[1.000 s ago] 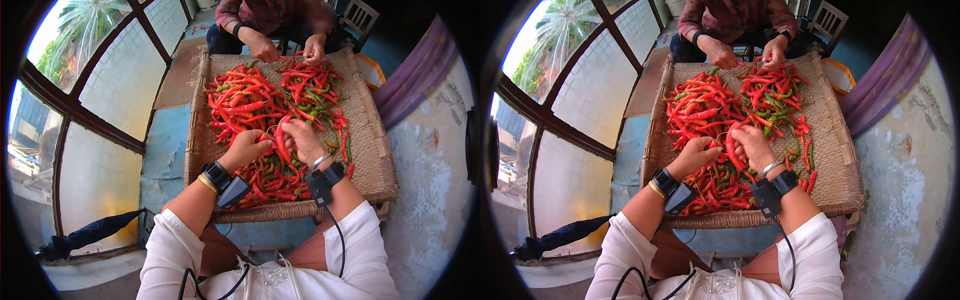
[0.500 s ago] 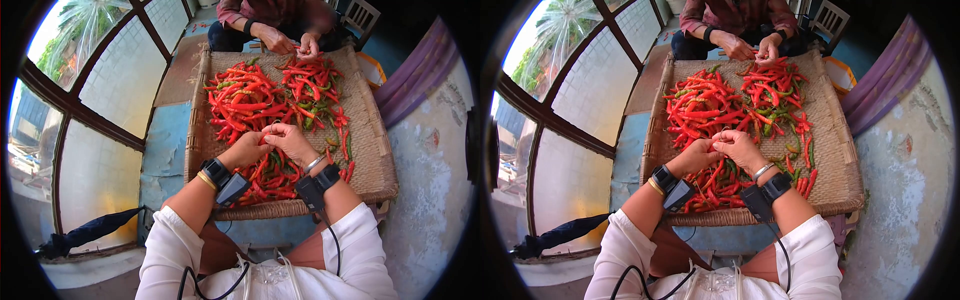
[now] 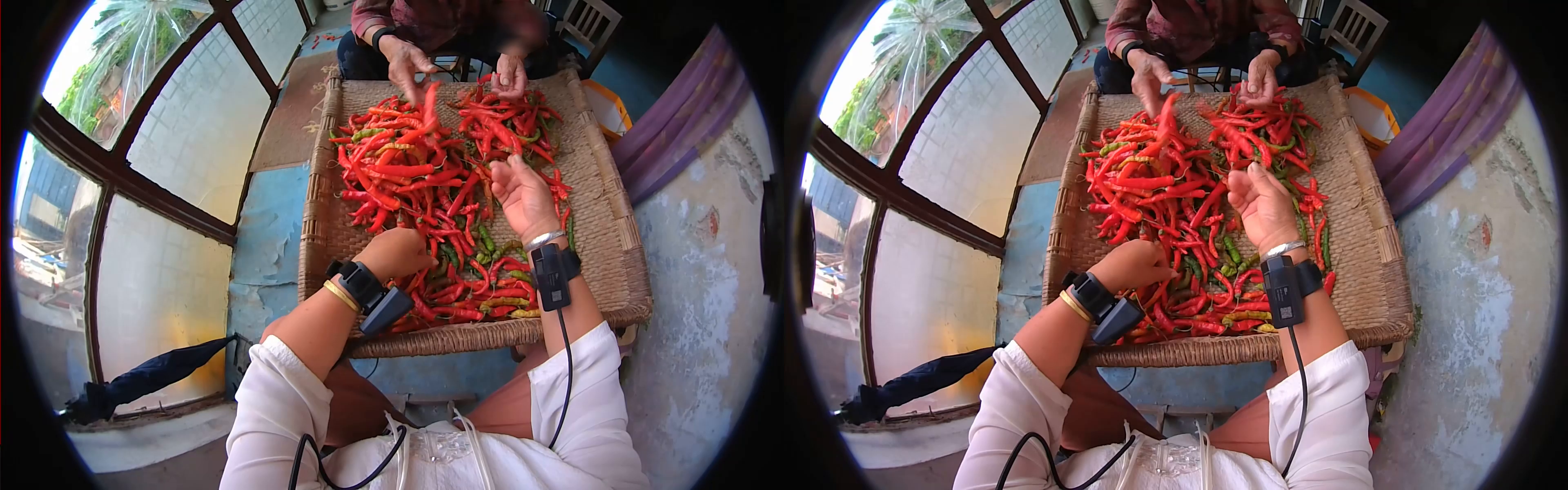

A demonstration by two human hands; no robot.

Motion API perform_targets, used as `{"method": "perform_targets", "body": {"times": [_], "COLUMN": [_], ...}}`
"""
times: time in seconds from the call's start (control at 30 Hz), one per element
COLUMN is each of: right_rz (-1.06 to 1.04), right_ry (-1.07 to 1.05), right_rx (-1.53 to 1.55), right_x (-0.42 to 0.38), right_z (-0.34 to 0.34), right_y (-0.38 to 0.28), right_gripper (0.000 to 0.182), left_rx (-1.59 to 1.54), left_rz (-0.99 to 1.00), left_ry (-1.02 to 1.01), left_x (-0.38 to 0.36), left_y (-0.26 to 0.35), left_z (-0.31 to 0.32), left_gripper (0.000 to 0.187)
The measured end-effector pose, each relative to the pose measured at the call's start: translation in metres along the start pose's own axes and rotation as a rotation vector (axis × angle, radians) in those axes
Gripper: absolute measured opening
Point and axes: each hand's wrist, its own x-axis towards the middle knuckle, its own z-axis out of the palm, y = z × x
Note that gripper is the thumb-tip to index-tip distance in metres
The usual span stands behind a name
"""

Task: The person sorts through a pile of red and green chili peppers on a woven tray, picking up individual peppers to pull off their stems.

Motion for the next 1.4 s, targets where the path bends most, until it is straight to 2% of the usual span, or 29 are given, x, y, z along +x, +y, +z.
{"method": "perform_targets", "body": {"times": [0.03, 0.17, 0.23, 0.27, 0.37, 0.4, 0.47, 0.5, 0.57, 0.6, 0.63, 0.67, 0.7, 0.73, 0.77, 0.83, 0.9, 0.93, 1.0, 1.03, 1.1, 1.17, 1.23, 1.33, 1.37, 1.4], "right_rz": [0.09, 0.299, 0.293, 0.293, 0.122, 0.121, -0.196, -0.196, 0.095, 0.095, 0.194, 0.289, 0.287, 0.254, 0.221, 0.186, -0.016, -0.014, 0.126, 0.125, 0.28, 0.29, 0.278, 0.19, 0.19, 0.137], "right_ry": [0.041, -0.339, -0.48, -0.48, -0.565, -0.562, -0.725, -0.724, -0.709, -0.709, -0.637, -0.562, -0.559, -0.487, -0.415, -0.375, -0.29, -0.291, 0.113, 0.114, 0.091, -0.057, -0.209, -0.222, -0.222, -0.263], "right_rx": [0.039, -0.67, -0.948, -0.948, -1.212, -1.213, -1.127, -1.127, -0.877, -0.875, -0.764, -0.652, -0.65, -0.635, -0.62, -0.619, -0.166, -0.165, 0.153, 0.152, 0.075, -0.144, -0.358, -0.76, -0.76, -0.906], "right_x": [-0.001, -0.015, -0.019, -0.019, -0.021, -0.019, -0.014, -0.015, -0.018, -0.019, -0.02, -0.019, -0.017, -0.013, -0.009, -0.003, 0.002, -0.001, -0.008, -0.003, 0.006, 0.003, -0.009, -0.016, -0.017, -0.017], "right_z": [-0.001, 0.012, 0.018, 0.019, 0.018, 0.014, 0.003, 0.005, 0.013, 0.015, 0.016, 0.015, 0.013, 0.011, 0.008, 0.001, 0.001, 0.006, 0.017, 0.007, -0.013, -0.013, 0.007, 0.017, 0.017, 0.017], "right_y": [0.001, 0.018, 0.027, 0.028, 0.03, 0.032, 0.039, 0.037, 0.031, 0.027, 0.023, 0.02, 0.018, 0.015, 0.011, -0.001, -0.008, -0.012, -0.024, -0.017, 0.002, 0.009, 0.01, 0.028, 0.03, 0.031], "right_gripper": [0.014, 0.028, 0.03, 0.03, 0.026, 0.026, 0.027, 0.027, 0.025, 0.025, 0.022, 0.02, 0.02, 0.018, 0.016, 0.017, 0.021, 0.021, 0.025, 0.025, 0.028, 0.027, 0.026, 0.024, 0.024, 0.023], "left_rx": [0.046, 0.084, 0.116, 0.116, 0.091, -0.032, -0.286, -0.285, -0.659, -0.717, -0.715, -0.784, -0.853, -0.673, -0.671, -0.299, -0.194, -0.089, -0.036, 0.018, 0.068, 0.118, 0.217, 0.285, 0.284, 0.241], "left_rz": [-0.028, -0.062, -0.036, -0.036, 0.034, 0.048, 0.036, 0.036, -0.011, -0.063, -0.064, -0.079, -0.094, -0.04, -0.038, 0.073, 0.09, 0.107, 0.048, -0.009, -0.016, -0.025, -0.058, -0.04, -0.039, 0.009], "left_ry": [-0.043, -0.136, -0.138, -0.138, -0.099, -0.093, -0.084, -0.085, -0.043, -0.031, -0.033, 0.071, 0.175, 0.338, 0.335, 0.565, 0.557, 0.549, 0.523, 0.498, 0.48, 0.463, 0.38, 0.291, 0.291, 0.302], "left_x": [0.0, -0.002, -0.003, -0.003, 0.0, 0.001, -0.005, -0.005, -0.003, -0.002, -0.002, -0.003, -0.002, 0.0, 0.001, 0.004, 0.004, 0.003, 0.001, 0.0, -0.001, -0.001, 0.0, 0.001, 0.001, 0.001], "left_y": [0.001, 0.006, 0.007, 0.006, 0.002, 0.002, 0.006, 0.004, 0.002, 0.0, 0.001, 0.003, 0.005, 0.001, -0.003, -0.008, -0.01, -0.009, -0.004, -0.002, -0.002, -0.003, -0.006, -0.007, -0.007, -0.006], "left_z": [0.001, -0.003, -0.002, -0.002, -0.009, -0.017, -0.032, -0.034, -0.036, -0.038, -0.038, -0.038, -0.039, -0.036, -0.035, -0.032, -0.029, -0.028, -0.026, -0.025, -0.024, -0.024, -0.02, -0.015, -0.015, -0.018], "left_gripper": [0.033, 0.031, 0.028, 0.028, 0.027, 0.025, 0.021, 0.021, 0.02, 0.02, 0.02, 0.022, 0.023, 0.02, 0.02, 0.015, 0.016, 0.018, 0.02, 0.022, 0.024, 0.025, 0.024, 0.018, 0.018, 0.015]}}
